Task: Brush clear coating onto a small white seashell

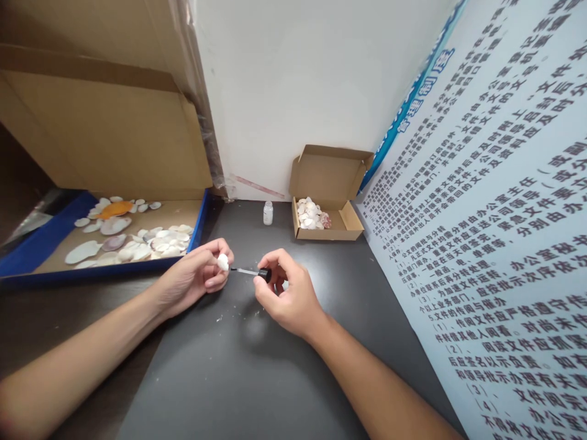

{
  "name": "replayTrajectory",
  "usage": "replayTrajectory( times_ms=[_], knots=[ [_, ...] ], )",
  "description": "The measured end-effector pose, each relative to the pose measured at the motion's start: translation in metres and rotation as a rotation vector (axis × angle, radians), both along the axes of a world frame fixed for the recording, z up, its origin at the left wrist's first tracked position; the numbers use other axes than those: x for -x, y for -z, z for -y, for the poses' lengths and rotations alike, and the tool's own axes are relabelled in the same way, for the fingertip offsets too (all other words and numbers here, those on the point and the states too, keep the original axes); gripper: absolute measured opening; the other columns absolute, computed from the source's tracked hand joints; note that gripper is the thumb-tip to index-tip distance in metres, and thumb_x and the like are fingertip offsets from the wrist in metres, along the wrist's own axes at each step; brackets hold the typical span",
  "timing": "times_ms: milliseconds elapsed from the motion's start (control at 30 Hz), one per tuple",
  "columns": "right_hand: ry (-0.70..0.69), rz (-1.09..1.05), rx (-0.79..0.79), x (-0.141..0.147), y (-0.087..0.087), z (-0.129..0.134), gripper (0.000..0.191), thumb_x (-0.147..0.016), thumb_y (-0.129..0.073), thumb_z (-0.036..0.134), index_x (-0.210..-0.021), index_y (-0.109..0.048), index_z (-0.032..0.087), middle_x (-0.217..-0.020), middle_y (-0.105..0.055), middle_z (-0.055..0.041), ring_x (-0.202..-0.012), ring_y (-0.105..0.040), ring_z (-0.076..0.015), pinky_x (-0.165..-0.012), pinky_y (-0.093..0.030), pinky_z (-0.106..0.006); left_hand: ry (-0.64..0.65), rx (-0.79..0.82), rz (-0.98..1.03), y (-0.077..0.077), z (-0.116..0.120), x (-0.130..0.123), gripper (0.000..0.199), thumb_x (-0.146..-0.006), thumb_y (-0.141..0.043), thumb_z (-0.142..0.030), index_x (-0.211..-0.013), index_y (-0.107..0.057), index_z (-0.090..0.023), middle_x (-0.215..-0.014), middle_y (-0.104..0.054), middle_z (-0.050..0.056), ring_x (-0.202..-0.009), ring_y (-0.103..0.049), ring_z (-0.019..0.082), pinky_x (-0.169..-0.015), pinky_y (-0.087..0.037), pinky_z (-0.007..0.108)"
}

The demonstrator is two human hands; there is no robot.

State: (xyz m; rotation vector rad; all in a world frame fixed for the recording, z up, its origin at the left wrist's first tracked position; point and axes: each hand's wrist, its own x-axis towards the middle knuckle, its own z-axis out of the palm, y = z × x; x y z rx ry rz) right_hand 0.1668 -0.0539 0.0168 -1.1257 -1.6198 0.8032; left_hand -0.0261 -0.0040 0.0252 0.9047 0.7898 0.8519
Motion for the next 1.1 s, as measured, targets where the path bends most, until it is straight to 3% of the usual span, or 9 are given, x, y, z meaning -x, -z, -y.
replayTrajectory(
  times_ms=[267,467,600,800,1000,1100],
  knots=[
    [-0.029,-0.018,0.003,0.0018,-0.0002,0.0012,0.011,-0.081,-0.059,0.022,-0.091,-0.054,0.022,-0.065,-0.051,0.0051,-0.052,-0.049,-0.0103,-0.049,-0.04,-0.023,0.02,0.012,-0.014,0.0012,0.0006,-0.0002,0.012,-0.07,-0.058,-0.013,-0.074,-0.048,-0.018,-0.065,-0.049,-0.004,-0.044,-0.039,0.005,-0.044,-0.027,0.019],
    [0.053,-0.05,0.047,-0.0002,0.0007,-0.0009,0.015,-0.08,-0.061,0.021,-0.082,-0.046,0.022,-0.065,-0.045,0.0068,-0.051,-0.043,-0.0087,-0.048,-0.037,-0.022,0.062,-0.012,-0.045,0.0047,-0.0002,0.0003,0.018,-0.076,-0.068,-0.023,-0.076,-0.051,-0.019,-0.059,-0.049,-0.005,-0.047,-0.042,0.007,-0.045,-0.034,0.019],
    [0.009,-0.058,0.068,-0.0003,0.0,-0.0011,0.012,-0.085,-0.061,0.027,-0.09,-0.052,0.021,-0.067,-0.05,0.0055,-0.053,-0.048,-0.01,-0.051,-0.04,-0.024,0.076,-0.023,-0.055,0.005,-0.0008,0.0003,0.019,-0.077,-0.069,-0.026,-0.076,-0.051,-0.019,-0.052,-0.047,-0.005,-0.047,-0.043,0.008,-0.045,-0.036,0.018],
    [0.112,-0.042,0.026,-0.0015,0.0008,-0.0027,0.016,-0.09,-0.059,0.033,-0.099,-0.061,0.02,-0.077,-0.057,0.0012,-0.057,-0.053,-0.0108,-0.056,-0.044,-0.026,0.041,-0.017,-0.06,0.0042,-0.0021,0.0009,0.02,-0.077,-0.068,-0.024,-0.076,-0.049,-0.02,-0.051,-0.049,-0.006,-0.047,-0.043,0.008,-0.044,-0.038,0.017],
    [0.139,-0.004,0.012,-0.0018,0.0012,-0.005,0.013,-0.086,-0.063,0.03,-0.094,-0.06,0.02,-0.069,-0.054,0.0032,-0.055,-0.052,-0.0111,-0.053,-0.042,-0.025,0.049,-0.025,-0.059,0.0055,-0.0021,0.0014,0.021,-0.077,-0.07,-0.025,-0.077,-0.05,-0.019,-0.051,-0.051,-0.005,-0.048,-0.043,0.007,-0.044,-0.038,0.017],
    [0.081,-0.064,0.049,-0.0017,0.0003,-0.0041,0.015,-0.087,-0.061,0.032,-0.096,-0.058,0.02,-0.064,-0.052,0.0053,-0.051,-0.054,-0.0112,-0.052,-0.044,-0.025,0.055,-0.032,-0.06,0.0061,-0.002,0.0011,0.022,-0.077,-0.071,-0.027,-0.076,-0.05,-0.019,-0.051,-0.05,-0.006,-0.048,-0.043,0.007,-0.044,-0.038,0.017]
  ],
)
